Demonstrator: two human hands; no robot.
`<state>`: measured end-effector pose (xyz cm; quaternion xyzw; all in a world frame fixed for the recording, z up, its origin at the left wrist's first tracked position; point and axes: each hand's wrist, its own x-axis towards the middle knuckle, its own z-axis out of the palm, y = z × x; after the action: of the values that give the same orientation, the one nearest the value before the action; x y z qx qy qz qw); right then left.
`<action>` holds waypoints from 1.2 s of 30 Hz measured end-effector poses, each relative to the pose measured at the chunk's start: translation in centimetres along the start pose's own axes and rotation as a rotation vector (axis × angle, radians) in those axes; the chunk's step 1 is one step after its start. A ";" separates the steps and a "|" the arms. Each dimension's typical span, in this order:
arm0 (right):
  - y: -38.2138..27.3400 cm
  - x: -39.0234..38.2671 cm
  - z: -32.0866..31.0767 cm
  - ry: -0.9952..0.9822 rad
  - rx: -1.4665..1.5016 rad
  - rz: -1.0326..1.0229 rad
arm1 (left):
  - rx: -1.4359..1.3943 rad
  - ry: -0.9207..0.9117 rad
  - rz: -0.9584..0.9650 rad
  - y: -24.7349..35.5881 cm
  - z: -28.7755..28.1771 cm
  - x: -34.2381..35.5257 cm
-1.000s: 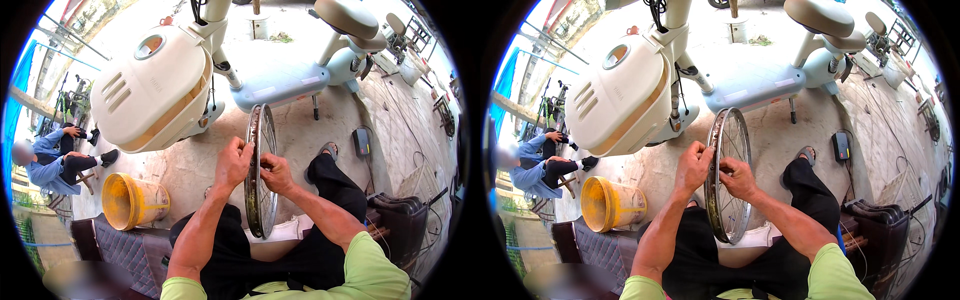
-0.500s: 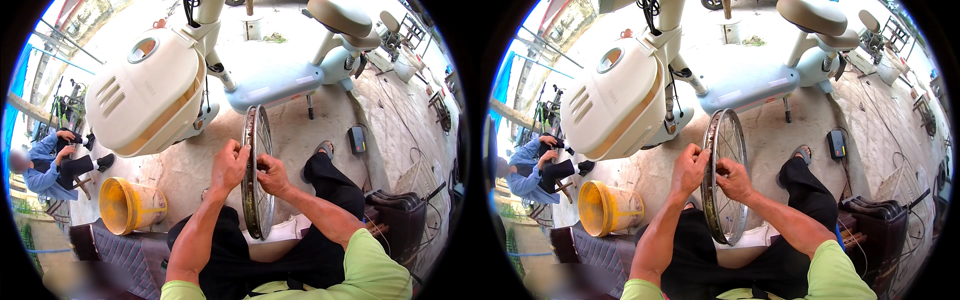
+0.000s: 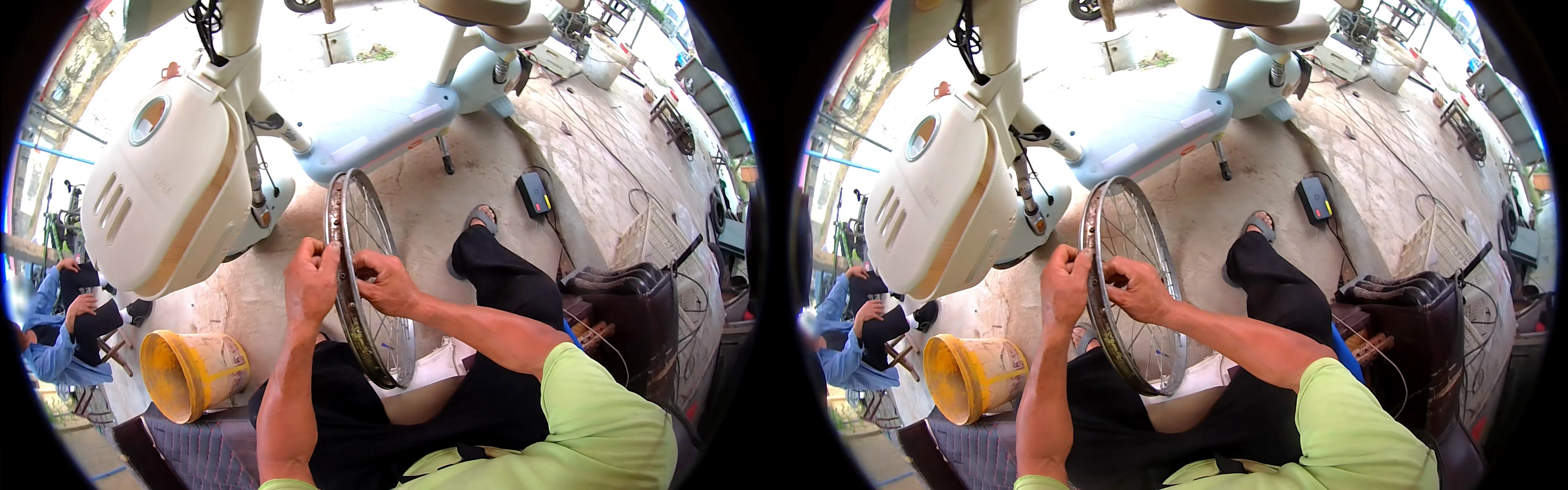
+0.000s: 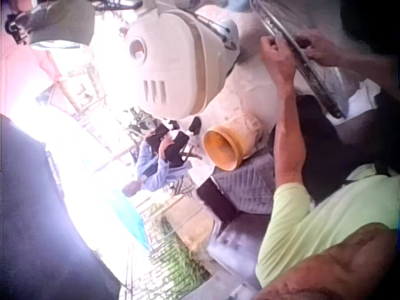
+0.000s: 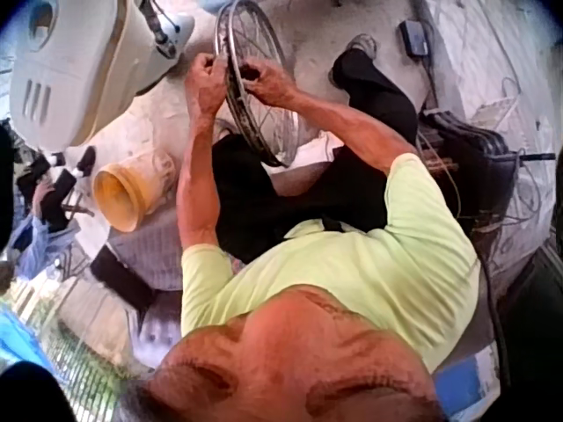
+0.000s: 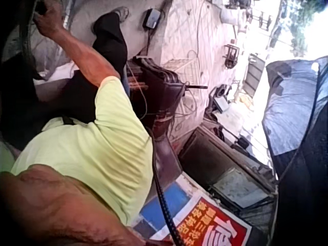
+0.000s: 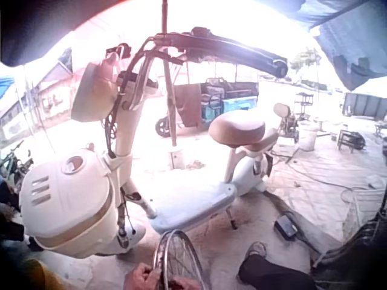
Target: The person holds a scooter wheel on their lap and repeatedly adjusts the rim and spokes by hand. They rotate the wheel and make small manual adjustments to the rim area throughout the clip.
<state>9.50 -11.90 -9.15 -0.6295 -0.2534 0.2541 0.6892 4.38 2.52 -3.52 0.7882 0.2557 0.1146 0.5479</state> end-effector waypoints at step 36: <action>0.0 -0.3 -0.9 0.035 -0.120 -0.223 | 0.076 0.068 0.075 1.4 1.2 0.0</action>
<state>9.87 -12.81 -9.23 -0.6419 -0.3246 0.1492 0.6785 5.37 1.18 -2.65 0.8132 0.2488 0.1519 0.5038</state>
